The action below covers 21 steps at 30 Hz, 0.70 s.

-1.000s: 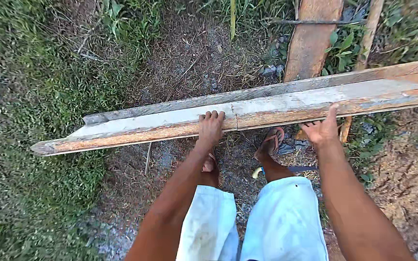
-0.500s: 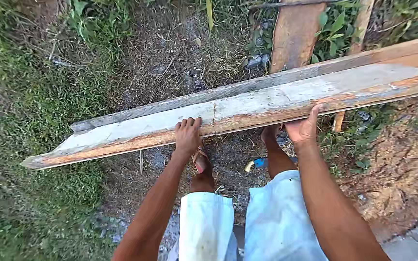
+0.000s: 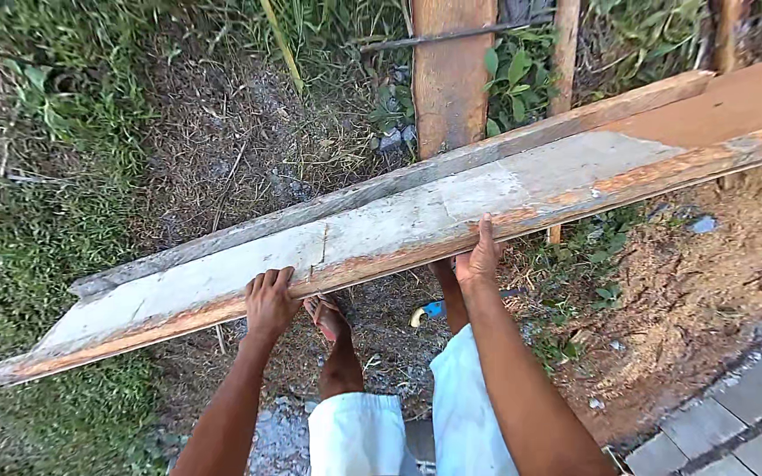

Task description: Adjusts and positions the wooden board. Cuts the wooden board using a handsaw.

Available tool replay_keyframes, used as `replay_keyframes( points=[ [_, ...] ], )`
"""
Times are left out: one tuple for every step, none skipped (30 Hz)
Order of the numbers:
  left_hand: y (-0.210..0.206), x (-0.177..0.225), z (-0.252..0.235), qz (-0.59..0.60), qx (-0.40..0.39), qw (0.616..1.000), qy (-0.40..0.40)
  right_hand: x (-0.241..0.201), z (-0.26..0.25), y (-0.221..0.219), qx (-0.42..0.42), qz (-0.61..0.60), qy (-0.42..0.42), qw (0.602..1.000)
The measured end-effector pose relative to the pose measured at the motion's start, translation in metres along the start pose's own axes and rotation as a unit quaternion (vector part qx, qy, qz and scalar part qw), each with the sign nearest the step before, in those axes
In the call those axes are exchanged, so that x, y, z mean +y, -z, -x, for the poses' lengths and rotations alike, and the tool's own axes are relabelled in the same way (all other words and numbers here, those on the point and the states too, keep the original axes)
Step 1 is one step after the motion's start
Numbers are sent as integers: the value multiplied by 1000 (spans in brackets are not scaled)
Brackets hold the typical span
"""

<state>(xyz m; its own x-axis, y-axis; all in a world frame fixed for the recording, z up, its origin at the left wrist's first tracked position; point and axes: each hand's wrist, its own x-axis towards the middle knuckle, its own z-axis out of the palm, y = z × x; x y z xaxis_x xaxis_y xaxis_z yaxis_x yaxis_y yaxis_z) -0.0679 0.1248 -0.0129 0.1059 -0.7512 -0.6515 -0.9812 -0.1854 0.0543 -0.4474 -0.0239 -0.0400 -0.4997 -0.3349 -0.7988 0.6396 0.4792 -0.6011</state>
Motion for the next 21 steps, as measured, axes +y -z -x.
replay_keyframes(
  points=[
    [1,0,0,-2,-4,1000,4,1,-1,-3,23,10,-2,1000],
    [1,1,1,-4,-8,1000,6,1,-2,-5,42,18,-5,999],
    [1,1,0,-5,-9,1000,6,0,-4,-7,58,24,-9,998],
    [1,1,-1,-6,-7,1000,7,-2,-5,-10,68,28,-11,997],
    [2,2,-2,-3,-4,1000,6,-4,-6,-11,73,32,-13,997],
    [5,3,-4,-2,-4,1000,7,-8,-6,-12,71,38,-16,997],
    [10,5,-7,-1,-11,1000,12,-12,-5,-13,66,41,-19,997],
    [18,8,-10,0,-22,1000,21,-16,-4,-15,59,45,-22,997],
    [26,10,-13,1,-36,999,31,-21,-2,-17,55,52,-25,997],
    [35,12,-16,1,-50,998,39,-27,1,-21,53,63,-30,996],
    [45,16,-19,1,-62,997,44,-35,2,-26,54,75,-34,995],
    [55,21,-23,2,-73,996,47,-44,3,-32,58,86,-36,994],
    [63,27,-26,-1,-76,996,42,-55,2,-35,61,93,-36,993],
    [70,35,-27,-3,-74,997,35,-67,0,-34,62,100,-36,992],
    [77,46,-28,-5,-73,997,27,-80,-3,-31,60,105,-32,992],
    [84,60,-29,-2,-74,997,21,-94,-7,-28,61,107,-23,992],
    [92,74,-30,1,-73,997,15,-109,-12,-23,57,109,-15,992],
    [100,89,-31,4,-71,997,7,-123,-18,-19,59,111,-8,992],
    [108,104,-33,7,-70,998,-3,-138,-24,-15,60,114,-6,992],
    [116,119,-37,11,-73,997,-12,-153,-29,-12,66,121,-3,991],
    [124,134,-42,12,-79,997,-20,-168,-35,-10,75,122,0,990]
  ],
)
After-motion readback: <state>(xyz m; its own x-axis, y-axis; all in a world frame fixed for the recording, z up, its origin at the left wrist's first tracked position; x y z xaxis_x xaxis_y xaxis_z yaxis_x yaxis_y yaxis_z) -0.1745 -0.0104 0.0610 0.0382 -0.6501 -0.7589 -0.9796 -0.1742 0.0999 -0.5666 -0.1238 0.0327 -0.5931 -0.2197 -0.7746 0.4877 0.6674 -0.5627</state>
